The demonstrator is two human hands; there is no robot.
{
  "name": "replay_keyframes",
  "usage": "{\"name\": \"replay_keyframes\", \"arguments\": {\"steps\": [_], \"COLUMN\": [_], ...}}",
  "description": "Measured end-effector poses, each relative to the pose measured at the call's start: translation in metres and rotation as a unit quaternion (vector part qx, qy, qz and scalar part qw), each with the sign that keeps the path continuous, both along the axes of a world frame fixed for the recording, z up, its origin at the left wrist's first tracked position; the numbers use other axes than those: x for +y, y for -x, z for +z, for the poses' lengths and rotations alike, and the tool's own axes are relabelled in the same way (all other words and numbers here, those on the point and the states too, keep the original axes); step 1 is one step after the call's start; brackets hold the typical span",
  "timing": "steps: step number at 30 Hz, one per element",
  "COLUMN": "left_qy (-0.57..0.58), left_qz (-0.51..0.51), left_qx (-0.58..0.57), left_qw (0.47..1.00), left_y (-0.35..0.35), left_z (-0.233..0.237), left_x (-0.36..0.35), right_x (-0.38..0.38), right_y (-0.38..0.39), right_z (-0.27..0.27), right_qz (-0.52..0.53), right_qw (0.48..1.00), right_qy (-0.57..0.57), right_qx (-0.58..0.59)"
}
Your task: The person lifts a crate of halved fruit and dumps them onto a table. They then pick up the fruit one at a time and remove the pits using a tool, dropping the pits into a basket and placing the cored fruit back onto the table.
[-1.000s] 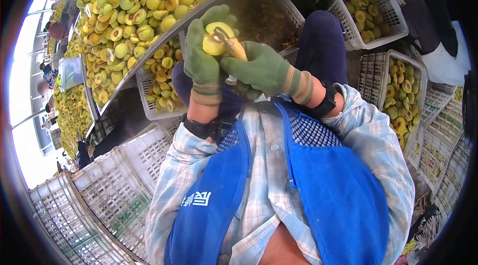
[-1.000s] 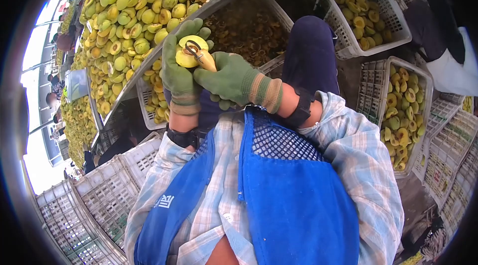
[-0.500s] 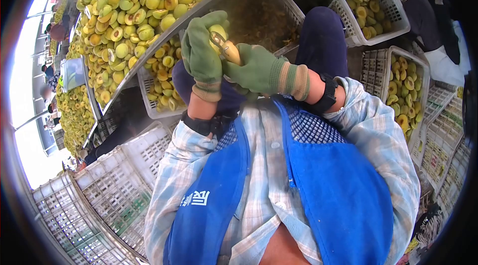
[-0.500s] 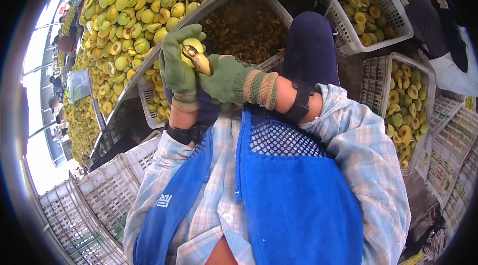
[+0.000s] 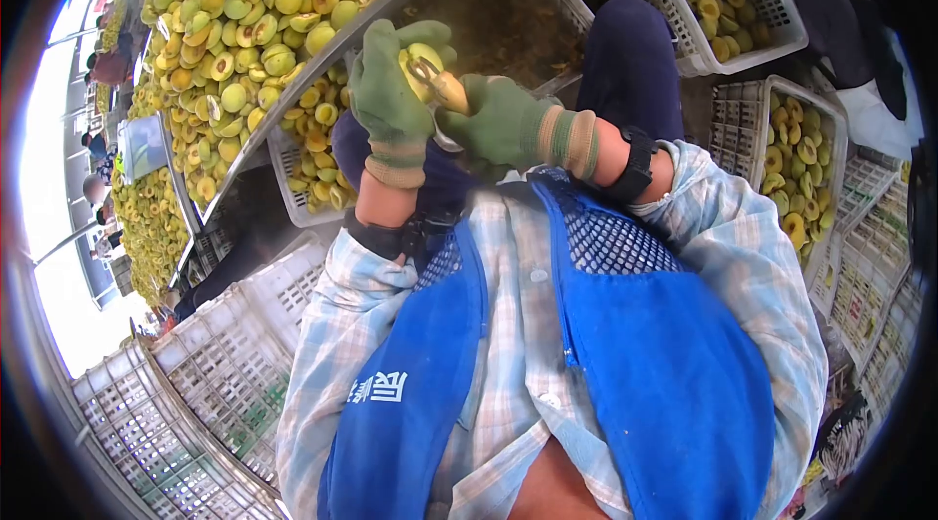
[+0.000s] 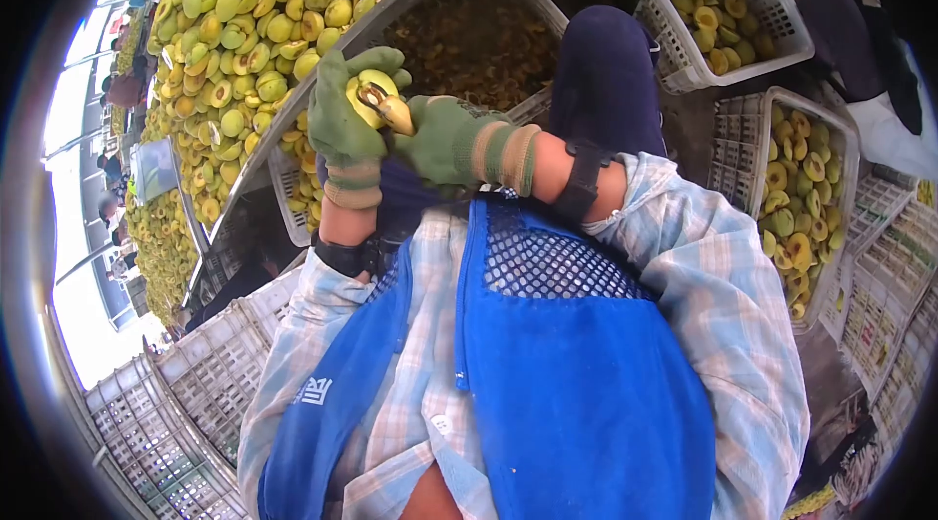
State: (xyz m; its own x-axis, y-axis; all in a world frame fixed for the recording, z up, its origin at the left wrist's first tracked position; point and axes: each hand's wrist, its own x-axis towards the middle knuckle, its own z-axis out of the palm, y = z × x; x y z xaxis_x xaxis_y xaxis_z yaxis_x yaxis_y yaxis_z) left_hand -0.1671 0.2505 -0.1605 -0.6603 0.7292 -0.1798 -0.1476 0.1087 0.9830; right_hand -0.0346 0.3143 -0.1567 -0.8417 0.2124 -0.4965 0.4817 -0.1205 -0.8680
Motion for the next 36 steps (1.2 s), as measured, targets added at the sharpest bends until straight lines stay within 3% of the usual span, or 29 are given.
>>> {"name": "replay_keyframes", "arguments": {"steps": [1,3,8,10,12,14,15,18,21,23,26,28,30,31,34,36], "left_qy": [0.005,0.012,0.020,0.010,0.010,0.023,0.032,0.047,0.022,0.024,0.049,0.053,0.056,0.059,0.059,0.055], "left_qz": [-0.001,-0.011,-0.044,-0.097,-0.124,-0.125,-0.124,-0.139,-0.198,-0.225,-0.218,-0.178,-0.153,-0.147,-0.155,-0.155], "left_qx": [-0.007,-0.028,-0.055,0.097,0.169,0.157,0.150,0.196,0.369,0.471,0.490,0.334,0.242,0.234,0.255,0.259], "left_qw": [1.000,0.999,0.997,0.990,0.978,0.979,0.980,0.970,0.908,0.853,0.843,0.924,0.956,0.959,0.953,0.952], "left_y": [0.000,0.000,0.008,0.018,0.019,0.018,0.016,0.016,0.014,0.016,0.011,0.011,0.012,0.013,0.015,0.016], "left_z": [0.001,-0.003,-0.012,-0.032,-0.034,-0.031,-0.030,-0.030,-0.025,-0.018,-0.009,-0.018,-0.028,-0.032,-0.033,-0.031], "left_x": [0.000,-0.004,-0.004,-0.005,-0.006,-0.005,-0.005,-0.006,-0.008,-0.005,-0.003,-0.004,-0.005,-0.006,-0.008,-0.009], "right_x": [-0.001,-0.001,0.013,0.016,0.016,0.016,0.008,0.011,0.019,0.024,0.021,0.013,0.003,0.009,0.025,0.030], "right_y": [0.005,0.004,-0.008,-0.008,-0.008,-0.008,-0.008,-0.006,-0.009,-0.010,-0.006,-0.005,-0.002,-0.003,-0.004,-0.001], "right_z": [-0.027,-0.021,0.008,-0.004,-0.006,0.001,-0.012,-0.008,-0.023,-0.013,-0.009,-0.020,-0.024,-0.022,-0.027,-0.017], "right_qz": [0.025,0.052,0.077,0.109,0.115,0.095,0.040,0.078,0.166,0.151,0.123,0.082,0.024,0.080,0.143,0.159], "right_qw": [0.989,0.967,0.974,0.962,0.961,0.972,0.968,0.985,0.944,0.954,0.966,0.975,0.981,0.968,0.886,0.883], "right_qy": [-0.137,-0.244,-0.212,-0.249,-0.246,-0.209,-0.248,-0.151,-0.285,-0.253,-0.212,-0.194,-0.189,-0.226,-0.439,-0.438], "right_qx": [0.047,0.059,-0.030,-0.040,-0.046,-0.049,0.014,-0.034,-0.020,-0.056,-0.077,-0.064,-0.033,-0.077,-0.052,-0.052]}}
